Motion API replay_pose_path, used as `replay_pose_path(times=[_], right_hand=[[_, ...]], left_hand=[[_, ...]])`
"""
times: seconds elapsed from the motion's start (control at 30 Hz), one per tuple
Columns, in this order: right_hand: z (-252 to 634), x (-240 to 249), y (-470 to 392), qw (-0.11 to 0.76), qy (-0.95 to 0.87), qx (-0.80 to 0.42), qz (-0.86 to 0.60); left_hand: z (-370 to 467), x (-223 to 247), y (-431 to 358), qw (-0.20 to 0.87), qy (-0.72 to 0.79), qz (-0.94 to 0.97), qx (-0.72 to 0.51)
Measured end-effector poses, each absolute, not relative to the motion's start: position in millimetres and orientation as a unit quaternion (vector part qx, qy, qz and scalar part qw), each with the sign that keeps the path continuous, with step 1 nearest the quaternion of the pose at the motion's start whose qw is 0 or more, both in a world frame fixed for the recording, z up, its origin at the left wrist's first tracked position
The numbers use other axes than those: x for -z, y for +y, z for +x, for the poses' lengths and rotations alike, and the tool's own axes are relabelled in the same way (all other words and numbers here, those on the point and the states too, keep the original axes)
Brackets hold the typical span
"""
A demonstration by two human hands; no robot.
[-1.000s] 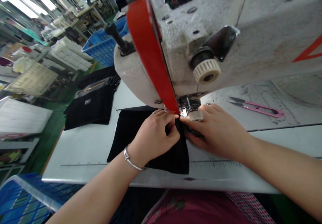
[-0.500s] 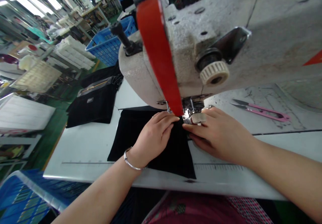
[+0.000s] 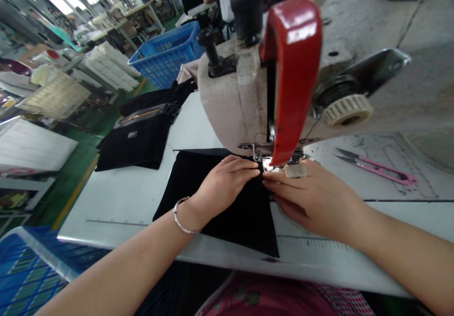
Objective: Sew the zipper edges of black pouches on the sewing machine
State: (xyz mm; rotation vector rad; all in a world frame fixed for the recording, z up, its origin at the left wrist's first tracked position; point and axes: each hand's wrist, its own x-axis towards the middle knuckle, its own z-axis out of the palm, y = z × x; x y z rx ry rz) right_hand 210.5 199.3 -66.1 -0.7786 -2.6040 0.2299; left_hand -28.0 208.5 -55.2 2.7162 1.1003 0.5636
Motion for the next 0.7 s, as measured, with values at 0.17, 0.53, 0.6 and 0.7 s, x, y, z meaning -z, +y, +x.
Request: replay_pose_path(times=[0.17, 0.53, 0.6, 0.7], right_hand=[[210, 68, 198, 0.216, -0.933, -0.071, -0.279], [207, 70, 198, 0.201, -0.932, -0.050, -0.297], [207, 68, 199, 0.192, -0.931, -0.061, -0.305], [218, 57, 201, 0.178, -0.932, -0.104, -0.298]], left_hand=[[-31, 58, 211, 0.097, 0.358, 0.910, -0.187], [-29, 61, 220, 0.086, 0.349, 0.907, -0.219], [-30, 63, 223, 0.089, 0.350, 0.906, -0.219], [-30, 59, 222, 0.100, 0.356, 0.908, -0.199]])
